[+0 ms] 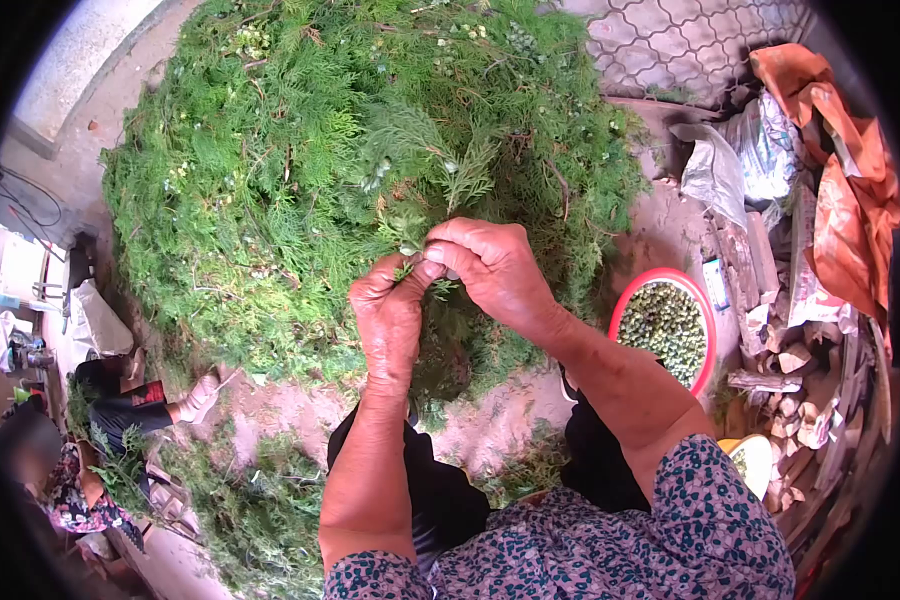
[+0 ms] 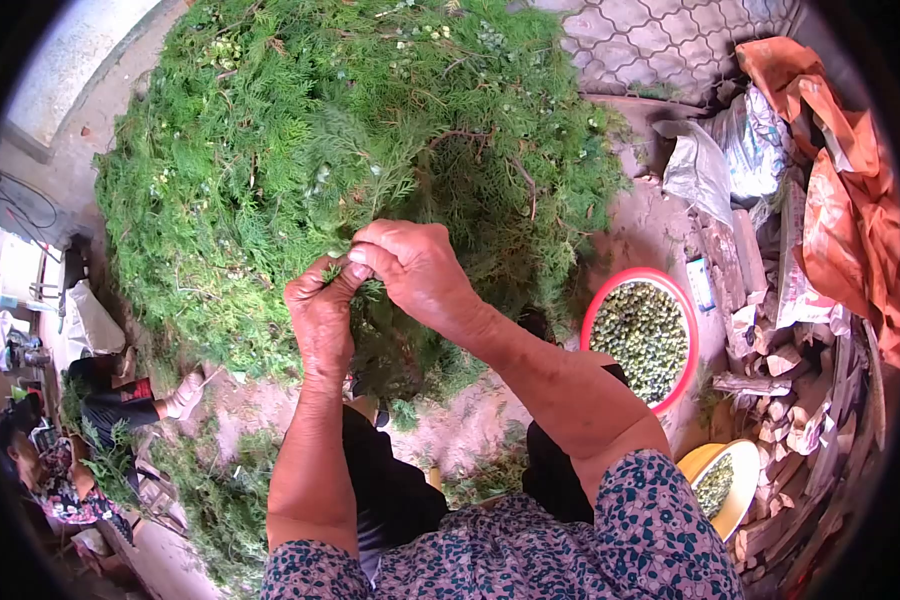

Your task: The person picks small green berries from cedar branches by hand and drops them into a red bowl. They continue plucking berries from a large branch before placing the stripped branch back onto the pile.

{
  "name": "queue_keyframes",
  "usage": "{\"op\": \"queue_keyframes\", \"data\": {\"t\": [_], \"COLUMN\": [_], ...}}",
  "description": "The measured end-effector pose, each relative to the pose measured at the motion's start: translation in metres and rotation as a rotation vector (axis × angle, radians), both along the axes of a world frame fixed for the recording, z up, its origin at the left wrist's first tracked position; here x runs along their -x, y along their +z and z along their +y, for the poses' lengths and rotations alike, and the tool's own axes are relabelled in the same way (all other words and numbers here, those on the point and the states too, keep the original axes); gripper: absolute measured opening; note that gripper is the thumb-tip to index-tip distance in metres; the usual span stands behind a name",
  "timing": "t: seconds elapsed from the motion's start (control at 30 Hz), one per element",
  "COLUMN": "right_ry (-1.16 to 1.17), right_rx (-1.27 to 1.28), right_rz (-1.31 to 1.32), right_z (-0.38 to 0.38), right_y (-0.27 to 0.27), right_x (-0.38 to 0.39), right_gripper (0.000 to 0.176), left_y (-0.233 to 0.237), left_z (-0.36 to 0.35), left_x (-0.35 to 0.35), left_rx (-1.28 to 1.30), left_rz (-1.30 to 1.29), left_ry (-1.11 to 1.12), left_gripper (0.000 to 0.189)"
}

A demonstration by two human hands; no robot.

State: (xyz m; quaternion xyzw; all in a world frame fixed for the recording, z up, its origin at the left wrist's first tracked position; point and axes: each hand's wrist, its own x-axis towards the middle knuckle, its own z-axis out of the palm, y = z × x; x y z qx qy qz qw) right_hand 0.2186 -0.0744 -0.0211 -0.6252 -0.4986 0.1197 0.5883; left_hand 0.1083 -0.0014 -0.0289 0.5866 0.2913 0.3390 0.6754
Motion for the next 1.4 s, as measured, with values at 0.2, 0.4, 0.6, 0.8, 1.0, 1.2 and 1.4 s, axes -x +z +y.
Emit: {"op": "queue_keyframes", "data": {"t": [0.2, 0.4, 0.6, 0.8, 1.0, 1.2, 1.4], "right_ry": [0.069, 0.180, 0.187, -0.097, -0.104, 0.270, 0.320], "right_rx": [0.089, -0.068, -0.019, -0.024, -0.113, 0.026, -0.062], "right_rz": [0.586, 0.940, 0.675, -0.038, -0.120, 0.879, 1.191], "right_z": [-0.005, -0.001, -0.004, 0.001, 0.003, -0.008, -0.008], "right_y": [0.012, 0.008, 0.011, 0.012, 0.002, 0.011, 0.014], "right_x": [-0.001, -0.003, -0.002, 0.008, 0.003, -0.011, -0.009], "right_gripper": [0.013, 0.012, 0.010, 0.018, 0.012, 0.010, 0.014], "left_y": [-0.006, -0.002, -0.006, -0.001, 0.002, 0.004, 0.003], "left_z": [0.000, -0.001, 0.005, 0.000, -0.004, -0.004, -0.003], "left_x": [-0.005, -0.006, -0.002, -0.001, -0.003, -0.003, -0.006], "left_rx": [0.123, 0.212, -0.134, -0.525, -0.434, -0.108, 0.150], "left_rz": [-0.137, -0.163, -0.013, 0.121, 0.065, -0.013, -0.116], "left_ry": [0.028, 0.136, 0.185, 0.120, 0.089, 0.076, 0.099], "left_gripper": [0.009, 0.011, 0.014, 0.013, 0.010, 0.011, 0.016]}}
